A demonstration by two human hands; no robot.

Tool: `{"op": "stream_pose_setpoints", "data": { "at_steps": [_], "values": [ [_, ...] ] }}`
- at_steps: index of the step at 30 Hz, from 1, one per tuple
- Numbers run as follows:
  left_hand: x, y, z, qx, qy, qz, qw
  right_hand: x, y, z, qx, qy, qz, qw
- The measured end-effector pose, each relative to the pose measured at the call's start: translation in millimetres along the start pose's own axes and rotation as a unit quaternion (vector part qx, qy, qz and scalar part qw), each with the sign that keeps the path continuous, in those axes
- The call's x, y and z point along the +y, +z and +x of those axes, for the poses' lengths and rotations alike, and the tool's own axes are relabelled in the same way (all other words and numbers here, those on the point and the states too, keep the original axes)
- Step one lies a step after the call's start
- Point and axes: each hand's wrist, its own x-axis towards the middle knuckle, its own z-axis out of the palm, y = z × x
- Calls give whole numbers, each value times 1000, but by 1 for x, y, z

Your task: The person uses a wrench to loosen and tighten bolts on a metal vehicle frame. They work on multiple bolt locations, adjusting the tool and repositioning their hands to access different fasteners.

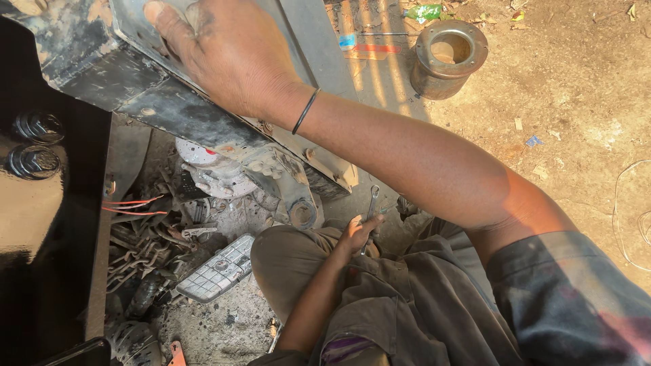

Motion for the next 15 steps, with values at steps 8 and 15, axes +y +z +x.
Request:
{"op": "stream_pose_setpoints", "data": {
  "at_steps": [8, 15],
  "values": [
    [-11, -5, 3, 6, 4, -3, 1000, 19, -2, -4, -134, -31, -76, 988],
    [-17, -7, 10, 4, 0, -6, 1000, 47, 3, 6, -156, -291, -165, 930]
  ]
}}
